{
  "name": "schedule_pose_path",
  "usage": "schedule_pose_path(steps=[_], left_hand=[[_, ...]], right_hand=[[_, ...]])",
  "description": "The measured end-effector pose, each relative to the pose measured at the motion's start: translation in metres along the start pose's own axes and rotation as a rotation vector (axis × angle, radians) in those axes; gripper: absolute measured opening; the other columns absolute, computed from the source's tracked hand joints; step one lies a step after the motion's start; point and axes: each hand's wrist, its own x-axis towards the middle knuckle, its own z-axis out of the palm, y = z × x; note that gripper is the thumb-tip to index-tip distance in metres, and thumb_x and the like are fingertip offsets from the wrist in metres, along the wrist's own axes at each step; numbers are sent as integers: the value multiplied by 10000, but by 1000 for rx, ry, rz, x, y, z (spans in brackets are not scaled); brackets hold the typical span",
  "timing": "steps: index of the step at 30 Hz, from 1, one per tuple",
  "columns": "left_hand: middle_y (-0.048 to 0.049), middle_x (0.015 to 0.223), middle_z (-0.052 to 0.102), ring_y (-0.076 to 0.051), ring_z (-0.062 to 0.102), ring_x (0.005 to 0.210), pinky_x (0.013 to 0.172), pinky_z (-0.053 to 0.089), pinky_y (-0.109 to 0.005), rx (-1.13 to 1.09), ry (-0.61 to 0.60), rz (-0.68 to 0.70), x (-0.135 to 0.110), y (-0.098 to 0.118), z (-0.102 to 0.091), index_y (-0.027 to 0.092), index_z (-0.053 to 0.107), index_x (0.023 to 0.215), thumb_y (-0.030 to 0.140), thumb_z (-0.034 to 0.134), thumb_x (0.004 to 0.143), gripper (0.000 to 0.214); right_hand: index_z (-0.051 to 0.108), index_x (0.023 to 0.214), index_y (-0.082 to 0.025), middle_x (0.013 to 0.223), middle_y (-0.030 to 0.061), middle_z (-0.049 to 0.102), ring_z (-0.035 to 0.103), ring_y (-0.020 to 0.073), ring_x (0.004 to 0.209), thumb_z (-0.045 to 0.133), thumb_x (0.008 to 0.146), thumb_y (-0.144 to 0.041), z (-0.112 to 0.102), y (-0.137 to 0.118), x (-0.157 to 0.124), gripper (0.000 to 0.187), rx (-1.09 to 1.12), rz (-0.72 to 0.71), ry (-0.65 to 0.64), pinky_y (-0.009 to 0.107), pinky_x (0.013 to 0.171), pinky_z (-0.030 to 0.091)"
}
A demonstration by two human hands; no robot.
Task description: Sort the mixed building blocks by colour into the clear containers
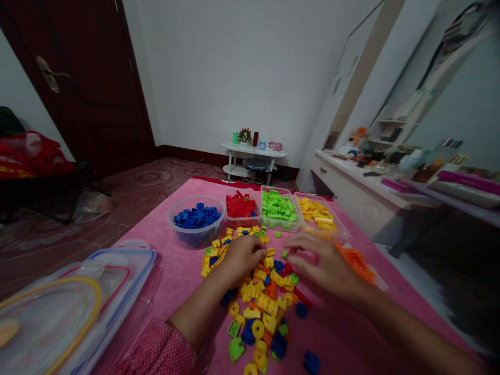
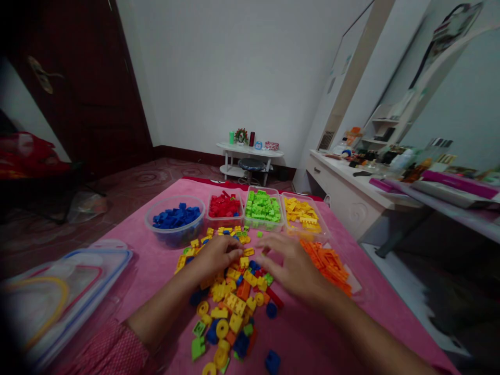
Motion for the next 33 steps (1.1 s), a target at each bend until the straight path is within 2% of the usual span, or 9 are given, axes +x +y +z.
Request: schedule_pose_path(steps=[3,8,15,19,22,24,26,29,33], left_hand=[[-37,806,733,-163,632,718,587,374,-226,-1,-1,2,0,-2,1,194,738,881,276,507,812,255],[-42,833,739,-166,636,740,609,395,-228,0,8,13,2,-6,4,194,740,902,283,512,815,260],[-45,832,740,-167,634,734,637,431,-234,-109,18,60,3,-8,1,163,742,915,275,511,819,275],[-52,849,740,-169,645,764,686,458,-239,-263,91,40,5,-9,-6,128,737,905,252,516,812,269],[-57,826,734,-164,642,749,684,462,-237,-347,148,19,7,-12,-11,111,733,882,252,529,804,260],[-58,814,730,-157,636,730,664,457,-230,-395,184,3,9,-15,-14,104,729,864,271,541,801,259],[-54,791,724,-150,625,703,636,446,-224,-413,213,-26,10,-18,-15,102,727,854,299,555,796,269],[-46,757,715,-144,611,675,607,433,-221,-403,231,-58,11,-21,-17,105,730,854,326,565,787,284],[-44,744,710,-143,604,668,599,430,-219,-424,235,-50,11,-20,-18,103,731,837,329,566,780,286]], right_hand=[[545,1286,-316,1243,70,640,592,232,1132,650,819,-371,10,-38,-55,482,-32,-413,-77,351,953,488],[410,1390,-395,1237,28,651,604,174,1130,547,900,-326,23,-43,-94,514,-116,-535,-307,317,996,469],[454,1369,-352,1496,68,376,276,282,1391,523,900,-436,59,-6,-55,482,-251,-506,-250,523,1075,326],[513,1314,-276,1417,104,452,355,264,1334,505,916,-386,78,7,-22,413,-202,-356,-118,502,1075,322],[524,1279,-213,1407,145,441,389,263,1301,464,930,-342,83,-2,-15,378,-149,-252,42,489,1051,343],[516,1274,-196,1396,154,448,386,276,1300,457,923,-413,84,-22,-19,417,-104,-348,58,517,1064,306],[524,1252,-208,1353,124,502,403,264,1285,457,910,-493,85,-46,-26,451,-68,-572,-60,526,1094,248],[584,1124,-227,1224,42,605,457,195,1224,460,938,-410,90,-75,-32,290,-59,-832,-257,451,1128,213],[623,976,-200,1103,49,648,526,186,1088,504,912,-251,98,-70,-25,144,-77,-719,-222,422,1064,293]])
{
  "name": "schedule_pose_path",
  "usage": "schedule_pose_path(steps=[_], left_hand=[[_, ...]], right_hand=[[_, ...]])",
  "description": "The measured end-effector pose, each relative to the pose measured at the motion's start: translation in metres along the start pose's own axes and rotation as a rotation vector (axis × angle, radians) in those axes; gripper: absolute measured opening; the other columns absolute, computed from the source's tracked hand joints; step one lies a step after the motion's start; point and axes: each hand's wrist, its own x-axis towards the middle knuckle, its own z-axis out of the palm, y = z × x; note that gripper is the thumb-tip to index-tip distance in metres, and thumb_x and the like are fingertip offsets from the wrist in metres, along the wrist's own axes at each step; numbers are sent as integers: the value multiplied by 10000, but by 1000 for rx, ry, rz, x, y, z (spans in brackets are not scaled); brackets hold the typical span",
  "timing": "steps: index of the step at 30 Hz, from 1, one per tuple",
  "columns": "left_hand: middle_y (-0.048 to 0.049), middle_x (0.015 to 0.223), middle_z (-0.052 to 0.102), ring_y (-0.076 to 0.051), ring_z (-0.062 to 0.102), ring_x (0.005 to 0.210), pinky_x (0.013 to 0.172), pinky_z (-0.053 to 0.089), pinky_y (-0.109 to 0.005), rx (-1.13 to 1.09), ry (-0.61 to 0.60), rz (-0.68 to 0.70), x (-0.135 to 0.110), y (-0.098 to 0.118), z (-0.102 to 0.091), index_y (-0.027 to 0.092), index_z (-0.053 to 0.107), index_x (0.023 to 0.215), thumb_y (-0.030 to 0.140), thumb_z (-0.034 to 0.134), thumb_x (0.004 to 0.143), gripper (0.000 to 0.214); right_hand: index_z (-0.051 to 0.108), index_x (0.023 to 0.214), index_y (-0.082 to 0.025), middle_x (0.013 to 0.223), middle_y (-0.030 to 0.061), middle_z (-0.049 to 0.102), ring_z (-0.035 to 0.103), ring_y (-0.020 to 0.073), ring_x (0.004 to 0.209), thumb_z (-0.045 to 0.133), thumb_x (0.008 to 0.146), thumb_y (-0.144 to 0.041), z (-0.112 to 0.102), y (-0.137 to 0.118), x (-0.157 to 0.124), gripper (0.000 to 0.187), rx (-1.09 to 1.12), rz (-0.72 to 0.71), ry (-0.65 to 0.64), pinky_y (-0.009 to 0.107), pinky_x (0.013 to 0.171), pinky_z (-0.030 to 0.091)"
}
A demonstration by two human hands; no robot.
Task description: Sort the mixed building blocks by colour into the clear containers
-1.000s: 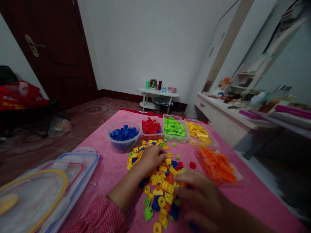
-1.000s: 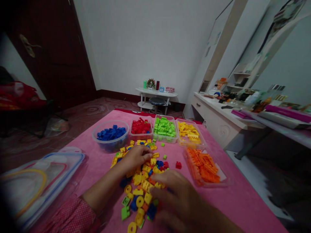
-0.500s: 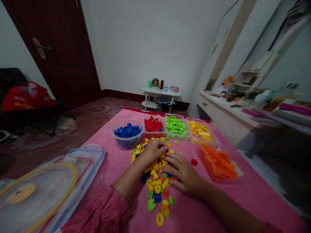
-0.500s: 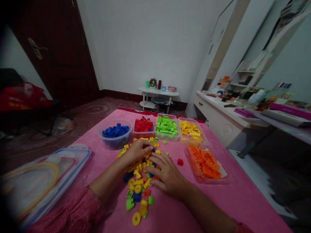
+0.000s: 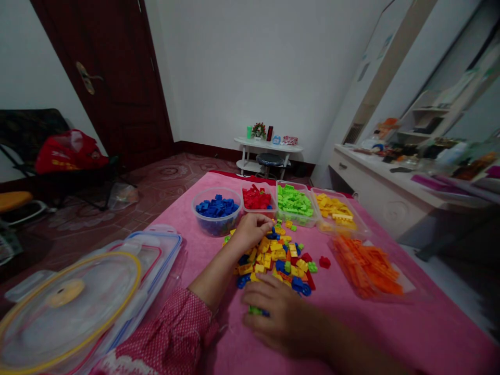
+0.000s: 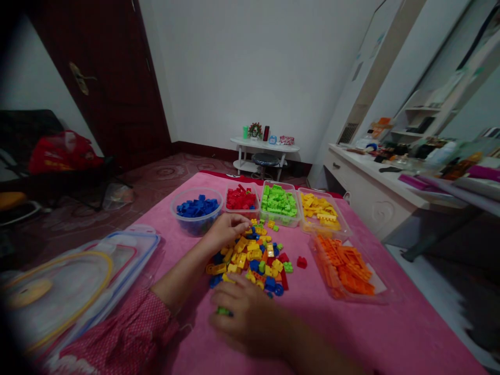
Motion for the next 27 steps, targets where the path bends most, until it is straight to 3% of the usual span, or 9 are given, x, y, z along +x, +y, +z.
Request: schedule_pose_path(steps=[6,10,13,16,20,22,24,27], left_hand=[[-40,745,713,-134,604,657,602,426,-215,-25,-4,4,-2,7,-1,101,727,824,295,560,782,259],[-57,779,723,-147,624,696,654,457,-229,-35,-15,33,-1,3,1,96,723,824,278,553,782,254],[-72,794,725,-157,635,718,660,466,-231,16,-53,47,0,2,0,87,722,829,253,524,791,261],[-65,818,734,-165,647,744,667,466,-235,214,-80,50,-4,11,-8,118,731,856,240,507,801,261],[-80,815,736,-208,670,761,670,485,-274,697,-130,-61,-16,42,-24,172,745,814,258,571,755,203],[-119,857,736,-253,685,812,692,509,-305,913,-198,-134,-23,58,-28,167,750,811,233,619,702,183],[-154,916,730,-292,689,866,716,531,-338,1056,-262,-203,-27,71,-27,157,750,844,207,652,667,209],[-157,967,724,-306,685,921,767,543,-362,1119,-311,-275,-29,77,-21,173,747,876,221,723,622,259]], right_hand=[[656,951,-190,932,54,679,568,186,895,536,896,-246,-8,49,-4,143,83,375,206,345,821,401],[682,840,-203,772,13,670,574,158,713,595,842,-271,-17,73,8,110,172,727,231,274,669,395],[690,790,-199,643,-13,627,531,141,590,606,794,-269,-15,87,13,109,283,883,264,247,572,367],[711,892,-186,713,4,663,551,150,624,586,786,-291,-13,94,11,194,427,954,422,251,588,395],[694,936,-158,771,27,669,550,148,630,554,787,-321,-25,92,2,261,453,1008,627,249,568,394],[697,897,-162,686,10,639,518,138,568,548,777,-305,-34,87,0,239,400,1002,558,244,526,362],[710,854,-187,658,2,635,522,138,554,552,765,-268,-41,80,0,199,290,991,401,247,526,349],[724,851,-233,803,28,694,613,185,715,584,766,-244,-39,66,5,164,32,970,168,274,624,387]])
